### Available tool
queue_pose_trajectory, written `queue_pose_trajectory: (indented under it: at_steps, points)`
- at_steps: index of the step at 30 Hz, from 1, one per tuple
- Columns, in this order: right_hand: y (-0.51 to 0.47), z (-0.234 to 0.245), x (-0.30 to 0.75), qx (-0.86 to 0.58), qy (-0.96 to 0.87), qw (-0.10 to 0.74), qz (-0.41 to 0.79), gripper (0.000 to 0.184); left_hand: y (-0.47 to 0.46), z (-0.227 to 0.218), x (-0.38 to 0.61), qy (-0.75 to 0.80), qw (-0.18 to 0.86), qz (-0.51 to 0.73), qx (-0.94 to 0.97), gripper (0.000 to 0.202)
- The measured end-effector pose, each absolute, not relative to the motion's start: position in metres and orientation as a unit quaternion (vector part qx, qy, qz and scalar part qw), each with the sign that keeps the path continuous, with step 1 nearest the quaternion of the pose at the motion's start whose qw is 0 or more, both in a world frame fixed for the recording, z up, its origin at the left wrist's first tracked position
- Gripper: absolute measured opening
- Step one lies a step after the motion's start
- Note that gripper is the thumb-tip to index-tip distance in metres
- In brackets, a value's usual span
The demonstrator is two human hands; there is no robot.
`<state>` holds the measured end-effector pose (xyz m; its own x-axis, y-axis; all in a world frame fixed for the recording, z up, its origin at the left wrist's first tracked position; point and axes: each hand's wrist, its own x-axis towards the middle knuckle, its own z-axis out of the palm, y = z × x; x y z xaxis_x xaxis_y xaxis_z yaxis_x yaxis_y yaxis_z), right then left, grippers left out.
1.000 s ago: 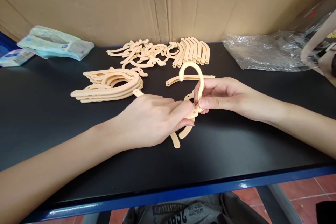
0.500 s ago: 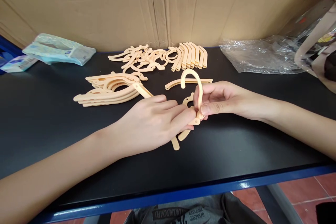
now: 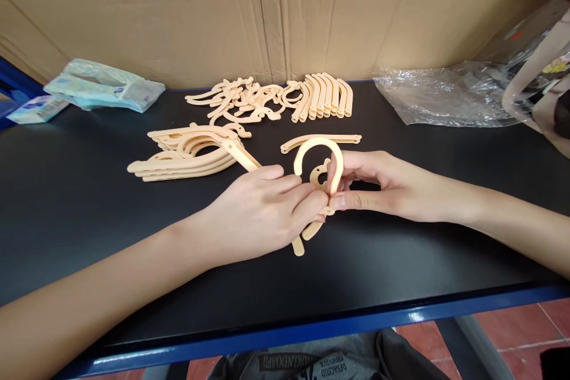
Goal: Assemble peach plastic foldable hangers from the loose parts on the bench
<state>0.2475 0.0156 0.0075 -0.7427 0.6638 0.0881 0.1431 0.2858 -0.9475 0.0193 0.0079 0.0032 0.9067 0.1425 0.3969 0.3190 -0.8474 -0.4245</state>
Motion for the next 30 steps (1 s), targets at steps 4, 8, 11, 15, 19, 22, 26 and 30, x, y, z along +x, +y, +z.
queue_pose_trajectory:
  at_steps: [4,8,11,15,19,22,26,30]
  points:
    - [0.0138,0.0051,0.2471,-0.281,-0.785,0.266,0.484,0.018,0.0096,0.0017,0.0189,-0.171,0.215,-0.175,-0.945,0.030]
    - [0.0133,0.0039,0.2474,-0.292,-0.781,0.277,0.478,0.025,0.0105,0.0021,0.0182,-0.195,0.202,-0.178,-0.943,0.031]
    - [0.0135,0.0038,0.2473,-0.299,-0.774,0.297,0.473,0.036,0.0108,0.0028,0.0176,-0.189,0.199,-0.178,-0.945,0.030]
    - [0.0131,0.0044,0.2470,-0.306,-0.765,0.336,0.456,0.029,0.0110,0.0030,0.0161,-0.192,0.192,-0.178,-0.946,0.024]
    - [0.0119,0.0058,0.2466,-0.311,-0.760,0.352,0.450,0.023,0.0105,0.0025,0.0138,-0.219,0.175,-0.194,-0.940,0.025]
    - [0.0120,0.0054,0.2463,-0.319,-0.755,0.359,0.447,0.025,0.0091,0.0025,0.0141,-0.211,0.182,-0.186,-0.942,0.025]
    - [0.0139,0.0035,0.2469,-0.329,-0.742,0.376,0.446,0.024,0.0067,0.0038,0.0159,-0.205,0.188,-0.175,-0.945,0.026]
    - [0.0160,0.0025,0.2487,-0.330,-0.790,0.351,0.380,0.021,0.0064,0.0040,0.0143,-0.256,0.204,-0.173,-0.929,0.025]
